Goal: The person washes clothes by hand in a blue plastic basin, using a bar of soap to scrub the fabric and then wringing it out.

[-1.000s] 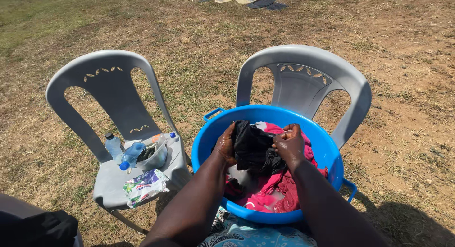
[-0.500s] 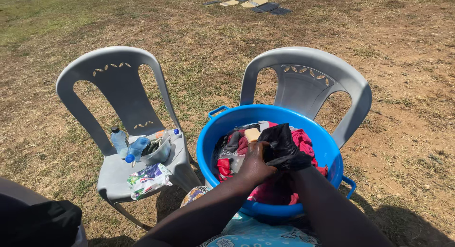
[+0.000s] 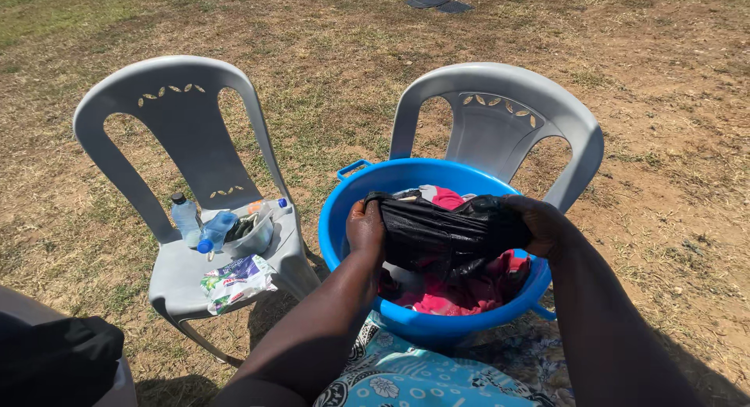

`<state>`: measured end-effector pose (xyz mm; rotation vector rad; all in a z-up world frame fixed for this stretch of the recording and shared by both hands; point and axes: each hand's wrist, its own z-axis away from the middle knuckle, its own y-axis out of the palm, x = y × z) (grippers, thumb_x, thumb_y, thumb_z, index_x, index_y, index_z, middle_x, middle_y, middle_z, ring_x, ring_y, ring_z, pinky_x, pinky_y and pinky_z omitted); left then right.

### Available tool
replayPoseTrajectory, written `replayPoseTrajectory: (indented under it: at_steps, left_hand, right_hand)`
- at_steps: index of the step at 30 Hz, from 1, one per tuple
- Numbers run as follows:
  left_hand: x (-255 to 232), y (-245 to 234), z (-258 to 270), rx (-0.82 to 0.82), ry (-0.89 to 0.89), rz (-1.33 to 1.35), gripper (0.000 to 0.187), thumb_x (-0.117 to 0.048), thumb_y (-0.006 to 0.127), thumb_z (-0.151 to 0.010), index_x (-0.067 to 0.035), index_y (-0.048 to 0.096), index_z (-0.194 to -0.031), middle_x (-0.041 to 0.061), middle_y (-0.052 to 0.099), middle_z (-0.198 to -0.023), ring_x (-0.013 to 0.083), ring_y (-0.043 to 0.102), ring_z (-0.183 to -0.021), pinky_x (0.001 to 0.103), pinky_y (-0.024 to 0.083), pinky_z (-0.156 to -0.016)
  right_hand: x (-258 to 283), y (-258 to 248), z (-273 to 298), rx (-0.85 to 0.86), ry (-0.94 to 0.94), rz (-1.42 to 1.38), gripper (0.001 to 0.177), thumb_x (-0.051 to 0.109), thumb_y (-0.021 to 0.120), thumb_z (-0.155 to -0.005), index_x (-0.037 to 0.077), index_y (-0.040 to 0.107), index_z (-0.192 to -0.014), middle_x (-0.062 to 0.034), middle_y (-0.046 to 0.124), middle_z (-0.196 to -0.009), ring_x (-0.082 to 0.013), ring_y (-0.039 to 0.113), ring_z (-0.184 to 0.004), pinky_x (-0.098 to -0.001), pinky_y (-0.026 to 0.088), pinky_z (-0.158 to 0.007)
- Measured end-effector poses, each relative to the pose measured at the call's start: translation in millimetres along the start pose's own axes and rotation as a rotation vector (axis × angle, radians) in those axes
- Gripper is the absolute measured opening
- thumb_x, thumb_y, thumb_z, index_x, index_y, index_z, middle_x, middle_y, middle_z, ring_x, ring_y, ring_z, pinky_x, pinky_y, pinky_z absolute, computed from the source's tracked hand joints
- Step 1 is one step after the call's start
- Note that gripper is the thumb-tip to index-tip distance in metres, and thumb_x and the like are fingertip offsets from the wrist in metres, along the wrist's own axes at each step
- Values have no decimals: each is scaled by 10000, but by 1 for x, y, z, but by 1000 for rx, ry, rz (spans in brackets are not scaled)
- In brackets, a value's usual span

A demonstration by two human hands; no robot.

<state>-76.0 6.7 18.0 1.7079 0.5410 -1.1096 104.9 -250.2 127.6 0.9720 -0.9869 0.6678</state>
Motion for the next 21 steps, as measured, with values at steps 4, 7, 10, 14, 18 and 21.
replayPoseTrajectory:
  at_steps: [4, 7, 10, 14, 18, 21]
  left_hand:
    - [16, -13, -25, -121, 242, -71, 151, -159, 689, -954, -12, 688, -991, 10, 710, -851, 80, 618, -758, 263, 526, -703]
    - [12, -23, -41, -182, 394, 0, 202, -133, 705, -969, 10, 582, -1040, -9, 604, -841, 96, 537, -748, 270, 483, -693]
    - [-9, -24, -16, -101, 261, -283, 256, -99, 708, -904, -32, 646, -1144, 27, 557, -825, 137, 511, -715, 305, 477, -664]
    - [-29, 7, 38, 472, 173, -92, 839, -11, 781, -671, -285, 491, -1409, -28, 508, -1346, 75, 561, -1139, 255, 539, -915]
    - [-24, -4, 30, 445, 473, -775, 449, -23, 772, -756, -73, 686, -1194, 154, 613, -1289, 207, 569, -1196, 329, 470, -976]
    - [-16, -23, 6, 299, 22, -579, 313, -67, 610, -876, -97, 714, -1170, 119, 766, -1105, 182, 710, -999, 306, 542, -888]
  right_hand:
    - [80, -20, 6, -247, -411, -111, 225, 141, 590, -937, -14, 683, -1071, -131, 717, -977, -254, 706, -879, -420, 604, -831]
    - [110, -9, 9, -328, -704, -324, 176, 121, 607, -901, 4, 654, -1024, -128, 701, -950, -273, 724, -840, -458, 641, -825]
    - [85, 38, -9, -404, -632, -158, 189, 134, 669, -870, 86, 608, -1042, -63, 675, -946, -200, 707, -800, -415, 614, -765]
    - [7, 93, -12, -11, -295, 226, 292, 196, 680, -852, 103, 632, -1125, -57, 703, -964, -137, 710, -793, -324, 595, -739]
    - [-44, 74, -26, -121, -221, 269, 316, 227, 722, -813, 55, 702, -1078, -86, 741, -1022, -169, 754, -839, -316, 599, -749]
    - [-73, 39, -31, -321, -514, 815, 353, 284, 810, -838, 8, 698, -1026, -138, 758, -994, -224, 708, -875, -335, 585, -791]
